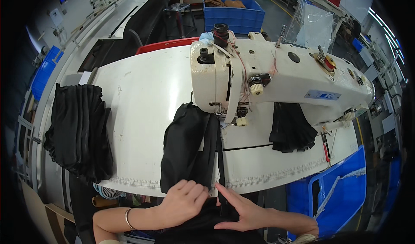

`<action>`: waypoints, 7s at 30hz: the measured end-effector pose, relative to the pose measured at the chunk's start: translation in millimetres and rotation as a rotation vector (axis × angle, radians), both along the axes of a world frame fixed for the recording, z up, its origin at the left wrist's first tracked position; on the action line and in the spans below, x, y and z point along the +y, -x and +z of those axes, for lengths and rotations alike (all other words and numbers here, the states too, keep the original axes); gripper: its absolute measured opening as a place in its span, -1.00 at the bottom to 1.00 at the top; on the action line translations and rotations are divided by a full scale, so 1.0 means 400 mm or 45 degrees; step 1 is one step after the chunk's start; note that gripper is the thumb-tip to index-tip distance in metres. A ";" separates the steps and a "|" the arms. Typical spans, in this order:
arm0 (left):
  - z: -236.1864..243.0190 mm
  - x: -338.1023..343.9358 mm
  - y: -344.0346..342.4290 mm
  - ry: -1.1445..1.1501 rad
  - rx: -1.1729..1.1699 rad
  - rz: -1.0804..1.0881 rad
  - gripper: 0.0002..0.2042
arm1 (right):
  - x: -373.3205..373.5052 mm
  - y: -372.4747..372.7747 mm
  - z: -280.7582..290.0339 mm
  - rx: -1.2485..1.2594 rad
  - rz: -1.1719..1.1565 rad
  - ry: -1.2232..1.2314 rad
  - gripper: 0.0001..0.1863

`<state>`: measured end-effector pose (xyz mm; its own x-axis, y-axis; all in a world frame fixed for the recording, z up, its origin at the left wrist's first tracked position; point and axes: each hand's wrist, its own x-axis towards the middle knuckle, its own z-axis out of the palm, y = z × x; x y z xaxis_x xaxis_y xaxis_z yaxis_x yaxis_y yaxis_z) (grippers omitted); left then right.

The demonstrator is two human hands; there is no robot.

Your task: Sewing pieces of black fabric together using an industrial sewing machine in a workshop.

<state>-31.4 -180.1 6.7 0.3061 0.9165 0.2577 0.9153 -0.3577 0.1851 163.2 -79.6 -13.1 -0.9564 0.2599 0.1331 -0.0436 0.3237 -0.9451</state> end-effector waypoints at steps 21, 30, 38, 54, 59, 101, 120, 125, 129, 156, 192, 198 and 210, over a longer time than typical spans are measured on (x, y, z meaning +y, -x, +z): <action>0.206 0.179 0.202 0.132 -0.741 0.426 -0.83 | 0.026 -0.019 -0.068 0.081 0.042 -1.555 -0.64; -0.074 0.026 -0.005 -0.290 0.150 -0.120 -0.80 | 0.032 -0.008 -0.040 0.101 0.018 -1.440 -0.72; -0.087 0.022 0.001 -0.229 -0.049 -0.053 -0.75 | 0.030 -0.009 -0.048 0.097 0.014 -1.449 -0.72; -0.067 0.038 -0.021 -0.214 0.062 -0.097 -0.71 | 0.040 -0.010 -0.036 0.119 0.095 -1.520 -0.67; -0.070 0.038 -0.022 -0.200 0.046 -0.093 -0.71 | 0.039 -0.011 -0.043 0.120 0.114 -1.523 -0.67; -0.141 0.289 0.175 0.123 -0.368 0.056 -0.65 | 0.262 0.187 -0.198 0.338 -0.187 -1.025 -0.77; -0.134 0.221 0.213 0.149 0.082 0.109 -0.60 | 0.279 0.169 -0.237 0.505 -0.161 -1.396 -0.69; -0.098 0.272 0.186 -0.034 -0.012 0.111 -0.67 | 0.251 0.179 -0.256 0.520 -0.244 -1.312 -0.68; -0.086 0.248 0.194 -0.093 0.014 0.014 -0.69 | 0.272 0.200 -0.230 0.517 -0.248 -1.118 -0.68; -0.048 0.326 0.208 -0.232 -0.132 0.269 -0.72 | 0.327 0.187 -0.123 -0.226 -0.364 -1.302 -0.66; -0.006 0.188 0.213 0.605 -1.239 0.270 -0.70 | 0.128 0.221 -0.008 -0.088 -0.321 0.968 -0.76; 0.002 0.212 0.202 0.700 -1.308 0.262 -0.81 | 0.148 0.153 -0.031 0.016 -0.020 -0.022 -0.66; -0.166 0.404 0.302 0.045 -0.766 0.106 -0.62 | 0.289 0.202 -0.064 0.151 -0.136 -1.699 -0.64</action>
